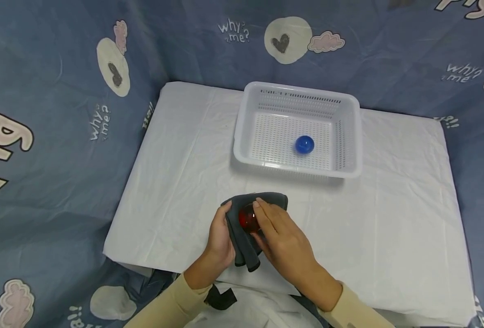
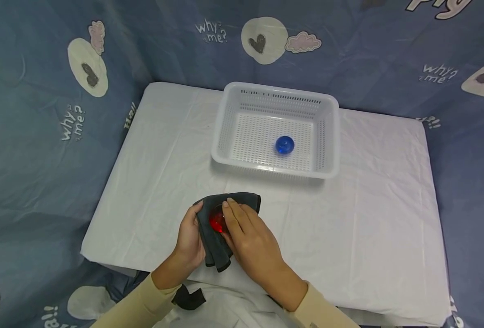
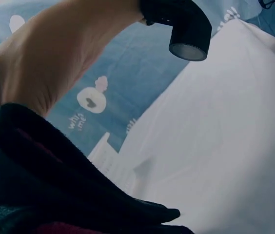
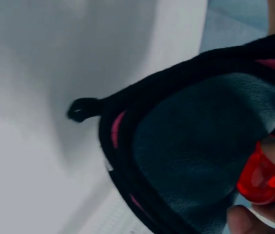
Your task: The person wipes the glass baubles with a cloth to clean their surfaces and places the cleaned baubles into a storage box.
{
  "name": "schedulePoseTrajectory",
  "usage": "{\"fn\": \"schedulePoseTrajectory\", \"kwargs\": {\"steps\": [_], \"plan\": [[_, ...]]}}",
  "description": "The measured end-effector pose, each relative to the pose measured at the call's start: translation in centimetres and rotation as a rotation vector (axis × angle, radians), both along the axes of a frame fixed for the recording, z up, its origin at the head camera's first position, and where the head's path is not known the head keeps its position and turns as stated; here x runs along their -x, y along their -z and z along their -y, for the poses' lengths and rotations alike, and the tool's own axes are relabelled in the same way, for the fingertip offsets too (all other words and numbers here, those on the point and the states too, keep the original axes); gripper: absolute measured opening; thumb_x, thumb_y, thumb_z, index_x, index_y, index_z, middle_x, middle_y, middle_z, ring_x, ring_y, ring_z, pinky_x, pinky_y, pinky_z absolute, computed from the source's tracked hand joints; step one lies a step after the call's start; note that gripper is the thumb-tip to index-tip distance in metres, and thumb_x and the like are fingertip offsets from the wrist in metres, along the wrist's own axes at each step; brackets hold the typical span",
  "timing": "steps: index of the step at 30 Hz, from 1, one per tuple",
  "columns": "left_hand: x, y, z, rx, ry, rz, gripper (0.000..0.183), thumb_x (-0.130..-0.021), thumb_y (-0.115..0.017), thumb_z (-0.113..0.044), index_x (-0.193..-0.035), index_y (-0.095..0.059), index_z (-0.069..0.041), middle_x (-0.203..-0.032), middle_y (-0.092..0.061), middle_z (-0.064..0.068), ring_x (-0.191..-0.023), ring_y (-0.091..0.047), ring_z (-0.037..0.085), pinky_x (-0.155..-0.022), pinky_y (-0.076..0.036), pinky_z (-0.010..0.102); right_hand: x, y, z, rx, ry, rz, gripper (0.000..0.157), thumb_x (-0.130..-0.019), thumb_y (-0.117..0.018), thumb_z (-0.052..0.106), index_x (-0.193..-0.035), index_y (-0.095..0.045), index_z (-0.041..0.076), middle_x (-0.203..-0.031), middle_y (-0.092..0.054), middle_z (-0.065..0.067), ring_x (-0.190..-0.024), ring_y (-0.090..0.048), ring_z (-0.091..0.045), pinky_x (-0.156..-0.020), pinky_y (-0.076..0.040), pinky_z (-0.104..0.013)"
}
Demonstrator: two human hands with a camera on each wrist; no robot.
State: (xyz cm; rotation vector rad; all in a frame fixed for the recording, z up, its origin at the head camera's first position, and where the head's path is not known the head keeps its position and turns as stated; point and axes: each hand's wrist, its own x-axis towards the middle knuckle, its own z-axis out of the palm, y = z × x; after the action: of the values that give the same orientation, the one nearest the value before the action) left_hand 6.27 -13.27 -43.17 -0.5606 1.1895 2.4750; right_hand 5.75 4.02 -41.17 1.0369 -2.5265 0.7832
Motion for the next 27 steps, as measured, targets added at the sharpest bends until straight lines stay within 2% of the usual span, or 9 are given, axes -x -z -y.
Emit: {"fn": "schedulePoseTrajectory", "kwargs": {"steps": [5, 10, 13, 17, 21, 24, 27], "plan": [[-0.1, -0.1, 0.0, 0.022, 0.014, -0.016, 0.063, -0.113, -0.024, -0.045, -0.158, -0.029, -0.003, -0.153, -0.040, 0.013, -0.141, -0.041, 0.021, -0.112, -0.042, 0.031, 0.1, 0.4, -0.1, 0.009, -0.010, -0.004, 0.076, -0.081, -0.091, 0.002, -0.149, -0.057, 0.003, -0.144, -0.059, -0.020, -0.124, -0.062, -0.035, -0.105, -0.052, -0.044], [-0.1, -0.3, -0.2, 0.032, -0.011, -0.086, 0.058, -0.114, -0.021, -0.038, -0.157, -0.035, 0.000, -0.155, -0.041, 0.014, -0.144, -0.042, 0.023, -0.115, -0.041, 0.032, 0.3, 0.8, 0.1, 0.049, 0.019, -0.051, 0.074, -0.079, -0.093, 0.005, -0.143, -0.057, -0.007, -0.136, -0.064, -0.023, -0.117, -0.065, -0.036, -0.099, -0.056, -0.043], [-0.1, -0.5, -0.3, 0.043, -0.030, -0.134, 0.057, -0.114, -0.021, -0.034, -0.155, -0.039, 0.001, -0.156, -0.043, 0.014, -0.145, -0.043, 0.024, -0.116, -0.040, 0.032, 0.4, 0.9, 0.1, 0.078, 0.046, -0.042, 0.071, -0.083, -0.092, 0.014, -0.139, -0.057, -0.012, -0.125, -0.068, -0.025, -0.108, -0.067, -0.036, -0.091, -0.059, -0.043], [0.0, -0.7, -0.4, 0.055, -0.037, -0.193, 0.057, -0.114, -0.021, -0.032, -0.155, -0.040, 0.004, -0.158, -0.043, 0.016, -0.147, -0.042, 0.024, -0.118, -0.037, 0.033, 0.6, 1.1, 0.0, 0.125, 0.096, -0.002, 0.065, -0.096, -0.079, 0.036, -0.132, -0.060, -0.014, -0.108, -0.071, -0.025, -0.094, -0.069, -0.036, -0.077, -0.062, -0.044], [0.0, -0.7, -0.5, 0.075, -0.025, -0.247, 0.058, -0.114, -0.022, -0.032, -0.156, -0.039, 0.005, -0.160, -0.041, 0.017, -0.148, -0.040, 0.025, -0.118, -0.037, 0.032, 0.7, 1.3, 0.0, 0.158, 0.147, 0.069, 0.068, -0.102, -0.063, 0.054, -0.121, -0.066, -0.012, -0.091, -0.071, -0.019, -0.079, -0.069, -0.029, -0.063, -0.061, -0.040], [0.0, -0.7, -0.6, 0.112, -0.021, -0.288, 0.057, -0.114, -0.022, -0.029, -0.156, -0.040, 0.005, -0.159, -0.043, 0.017, -0.148, -0.040, 0.025, -0.118, -0.038, 0.032, 0.8, 1.4, -0.1, 0.197, 0.177, 0.172, 0.064, -0.101, -0.063, 0.057, -0.111, -0.069, -0.006, -0.082, -0.069, -0.011, -0.070, -0.066, -0.020, -0.057, -0.057, -0.033], [0.2, -0.7, -0.7, 0.141, -0.015, -0.343, 0.056, -0.112, -0.021, -0.025, -0.154, -0.041, 0.007, -0.159, -0.045, 0.018, -0.148, -0.041, 0.027, -0.118, -0.039, 0.034, 0.8, 1.3, -0.2, 0.269, 0.195, 0.326, 0.051, -0.099, -0.070, 0.052, -0.104, -0.070, 0.001, -0.075, -0.069, -0.002, -0.066, -0.066, -0.011, -0.055, -0.055, -0.026]]}}
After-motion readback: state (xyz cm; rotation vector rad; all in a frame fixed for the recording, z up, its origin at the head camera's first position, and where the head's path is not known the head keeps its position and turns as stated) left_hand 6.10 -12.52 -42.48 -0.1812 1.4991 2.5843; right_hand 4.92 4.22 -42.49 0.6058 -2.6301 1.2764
